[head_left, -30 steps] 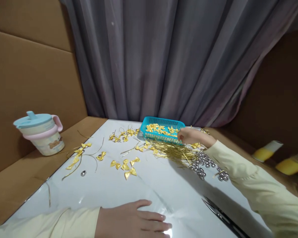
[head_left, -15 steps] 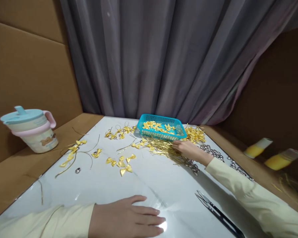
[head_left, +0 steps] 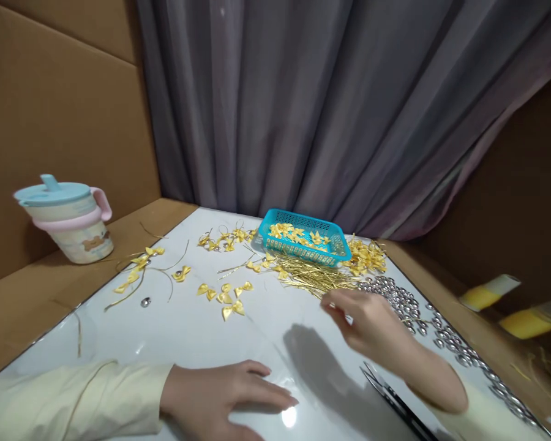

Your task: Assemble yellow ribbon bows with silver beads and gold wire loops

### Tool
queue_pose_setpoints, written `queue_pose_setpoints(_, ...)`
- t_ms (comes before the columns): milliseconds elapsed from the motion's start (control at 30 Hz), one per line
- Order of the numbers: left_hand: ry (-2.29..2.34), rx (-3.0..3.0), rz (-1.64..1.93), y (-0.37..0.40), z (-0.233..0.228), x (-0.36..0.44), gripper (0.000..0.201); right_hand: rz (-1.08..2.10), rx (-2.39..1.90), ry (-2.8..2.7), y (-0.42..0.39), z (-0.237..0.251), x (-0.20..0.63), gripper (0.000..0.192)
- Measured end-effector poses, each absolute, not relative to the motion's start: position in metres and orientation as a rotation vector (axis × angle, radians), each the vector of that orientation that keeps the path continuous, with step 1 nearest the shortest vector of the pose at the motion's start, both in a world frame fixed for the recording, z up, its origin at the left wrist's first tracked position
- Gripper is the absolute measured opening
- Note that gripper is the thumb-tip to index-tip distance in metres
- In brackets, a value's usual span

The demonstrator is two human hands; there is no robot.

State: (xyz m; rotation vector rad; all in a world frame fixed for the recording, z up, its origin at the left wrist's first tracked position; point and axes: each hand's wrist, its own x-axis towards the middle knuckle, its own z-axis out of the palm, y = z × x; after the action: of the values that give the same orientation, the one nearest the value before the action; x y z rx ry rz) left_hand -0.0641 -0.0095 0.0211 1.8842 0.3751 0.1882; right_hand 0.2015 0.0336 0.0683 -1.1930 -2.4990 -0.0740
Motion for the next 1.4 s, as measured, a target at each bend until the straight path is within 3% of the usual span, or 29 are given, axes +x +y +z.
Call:
queue_pose_setpoints(233, 0.239, 0.97, 0.318, -0.011, 0.006, -0.059, 0.053, 0.408, -1.161, -2.699, -0.009, 0.071, 0.15, 0.018)
queue_pose_setpoints(500, 0.399, 0.941, 0.532, -0.008, 0.015, -0.055, 0.036, 0.535, -1.337, -2.603, -0.014, 0.062, 0.135, 0.016)
queue_pose_setpoints(667, 0.522, 0.985, 0.538, -0.01, 0.017, -0.056, 0.031, 0.9, -1.364, -2.367, -0.016, 0.052, 0.138, 0.01)
queue_pose_setpoints(900, 0.864, 0.919, 0.61, -0.01, 0.007, -0.053, 0.023, 1.2, -1.338, -2.202, -0.02, 0.035, 0.133, 0.022)
queue_pose_setpoints(1133, 0.853, 0.922, 0.649, -0.008, 0.011, -0.051, 0.022, 1.38, -1.314, -2.219, -0.017, 0.055, 0.139, 0.045)
queue_pose_setpoints(1300, 0.792, 0.871, 0.619, -0.007, 0.012, -0.054, 0.019, 1.21, -1.389, -2.287, 0.002, 0.06, 0.151, 0.048)
queue_pose_setpoints(1400, 0.753, 0.88, 0.571, -0.007, 0.01, -0.054, 0.02, 1.435, -1.339, -2.278, 0.004, 0.047, 0.145, 0.055)
